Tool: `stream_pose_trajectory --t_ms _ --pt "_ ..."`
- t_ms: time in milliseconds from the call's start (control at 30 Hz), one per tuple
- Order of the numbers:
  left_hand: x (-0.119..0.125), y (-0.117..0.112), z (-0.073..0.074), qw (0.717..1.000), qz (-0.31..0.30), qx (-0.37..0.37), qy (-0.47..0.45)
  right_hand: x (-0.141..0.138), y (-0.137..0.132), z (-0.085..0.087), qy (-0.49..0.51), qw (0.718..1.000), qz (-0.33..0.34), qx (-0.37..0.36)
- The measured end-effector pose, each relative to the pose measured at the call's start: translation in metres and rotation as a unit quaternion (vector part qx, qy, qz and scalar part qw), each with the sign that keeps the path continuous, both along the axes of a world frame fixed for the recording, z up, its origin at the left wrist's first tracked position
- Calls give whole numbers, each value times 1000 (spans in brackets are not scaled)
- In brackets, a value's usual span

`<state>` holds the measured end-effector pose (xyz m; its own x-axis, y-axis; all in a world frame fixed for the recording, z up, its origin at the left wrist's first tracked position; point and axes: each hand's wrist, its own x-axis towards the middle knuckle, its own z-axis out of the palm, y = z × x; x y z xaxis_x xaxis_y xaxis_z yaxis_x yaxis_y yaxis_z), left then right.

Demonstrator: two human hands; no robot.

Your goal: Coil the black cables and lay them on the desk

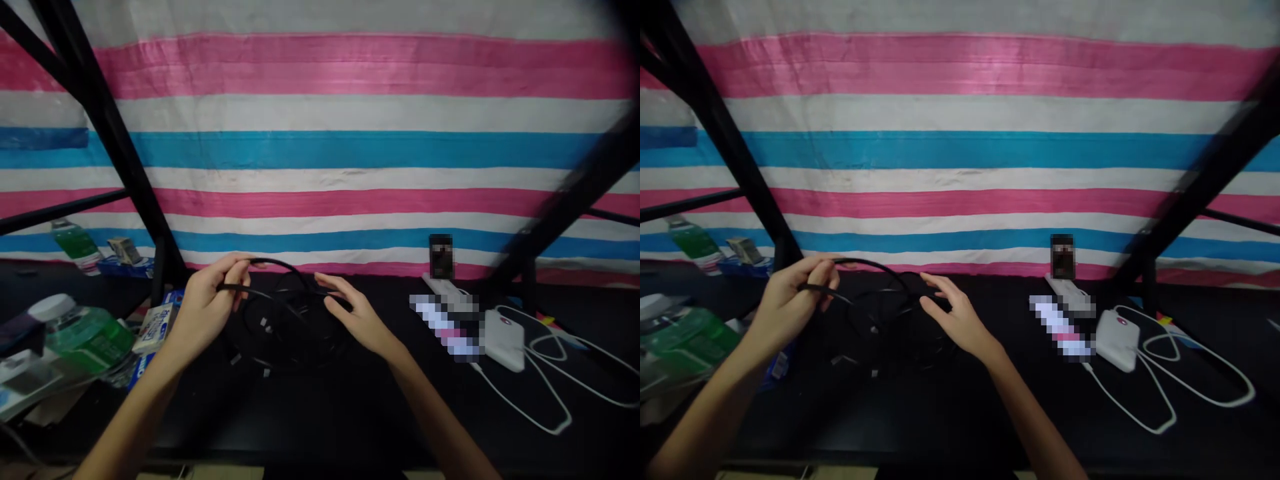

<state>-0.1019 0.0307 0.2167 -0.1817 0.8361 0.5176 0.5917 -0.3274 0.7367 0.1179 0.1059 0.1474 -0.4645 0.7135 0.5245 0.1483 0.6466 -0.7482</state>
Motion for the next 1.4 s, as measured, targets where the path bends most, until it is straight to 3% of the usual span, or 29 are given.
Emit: stream_pose_trajectory --t_ms 100,233,367,467,567,700,867,1033,1100,1233,1333,1400 --pt "5 2 5 996 38 62 -58 -13 -1 -7 -1 999 21 -30" --pt "-5 14 -4 977 62 102 -175 -13 -2 -19 13 1000 -12 -23" --pt "-29 23 -18 976 77 28 -200 12 4 -39 56 996 -60 -46" --pt "-49 26 -31 987 82 -46 -127 36 15 -55 127 982 -121 -68" --pt "-62 35 -46 989 68 -107 -78 50 28 -60 204 963 -143 -97" --pt "-47 51 -67 976 -13 -187 -110 44 36 -45 298 936 -135 -132" --pt "-19 60 -89 964 -65 -211 -148 34 48 -28 298 929 -135 -175" --pt "-32 58 -98 949 5 -282 -144 44 70 -45 267 928 -86 -245" --pt "-34 57 -99 948 0 -296 -120 46 73 -56 247 922 -53 -293" --pt "-26 57 -90 969 -58 -233 -65 41 66 -73 215 922 -16 -321" --pt "-11 58 -79 992 15 -118 37 37 62 -80 207 922 12 -326" --pt "3 59 -76 989 45 -76 122 36 64 -85 208 925 26 -316"
